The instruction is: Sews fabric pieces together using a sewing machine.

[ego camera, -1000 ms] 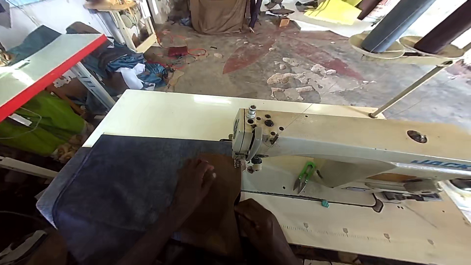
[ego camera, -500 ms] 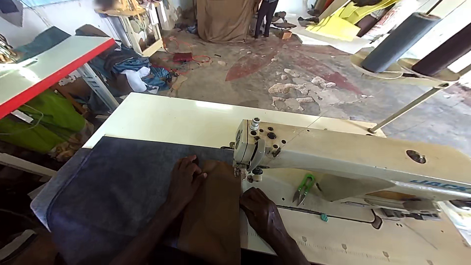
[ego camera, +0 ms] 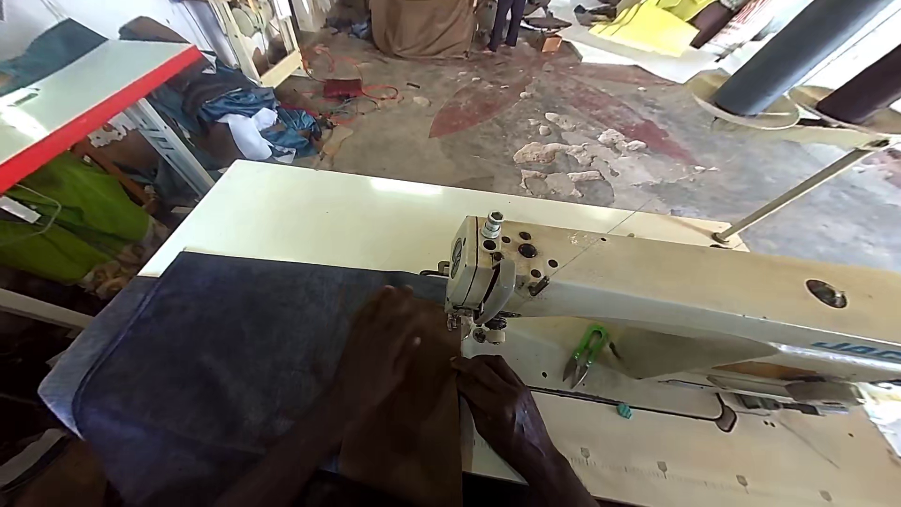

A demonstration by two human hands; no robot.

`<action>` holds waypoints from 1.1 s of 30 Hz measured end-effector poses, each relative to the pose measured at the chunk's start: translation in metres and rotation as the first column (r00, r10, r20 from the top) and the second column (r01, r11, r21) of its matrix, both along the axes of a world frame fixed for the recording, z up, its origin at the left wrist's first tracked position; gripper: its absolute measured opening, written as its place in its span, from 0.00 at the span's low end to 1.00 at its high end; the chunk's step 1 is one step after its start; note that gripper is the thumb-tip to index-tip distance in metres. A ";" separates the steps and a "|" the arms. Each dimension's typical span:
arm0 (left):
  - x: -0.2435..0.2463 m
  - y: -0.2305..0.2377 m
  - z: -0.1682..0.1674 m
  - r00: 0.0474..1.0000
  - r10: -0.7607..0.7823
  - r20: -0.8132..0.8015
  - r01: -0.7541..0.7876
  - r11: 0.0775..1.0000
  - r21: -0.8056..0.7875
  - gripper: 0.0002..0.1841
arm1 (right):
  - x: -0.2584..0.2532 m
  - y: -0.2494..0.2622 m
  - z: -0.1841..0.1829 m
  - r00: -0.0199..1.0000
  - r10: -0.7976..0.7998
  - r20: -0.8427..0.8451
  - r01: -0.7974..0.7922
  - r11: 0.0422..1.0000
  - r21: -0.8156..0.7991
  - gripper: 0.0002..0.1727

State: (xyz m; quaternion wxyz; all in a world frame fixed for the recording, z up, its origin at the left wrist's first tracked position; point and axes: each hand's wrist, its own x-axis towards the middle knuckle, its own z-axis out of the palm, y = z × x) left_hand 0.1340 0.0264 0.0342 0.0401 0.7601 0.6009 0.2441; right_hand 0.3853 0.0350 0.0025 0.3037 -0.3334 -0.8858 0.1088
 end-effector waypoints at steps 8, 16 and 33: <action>0.020 0.004 -0.016 0.946 -0.320 -0.057 0.311 0.941 -0.134 0.20 | 0.003 -0.001 -0.001 1.000 0.003 -0.017 -0.003 1.000 0.007 0.12; 0.012 0.011 -0.026 0.941 -0.332 -0.057 0.329 0.942 -0.057 0.21 | 0.002 0.007 -0.002 0.999 -0.001 -0.045 0.000 1.000 -0.003 0.12; 0.004 0.043 -0.030 0.935 -0.352 -0.046 0.354 0.934 0.049 0.19 | -0.007 0.028 -0.006 0.993 -0.111 -0.049 0.110 0.993 -0.036 0.12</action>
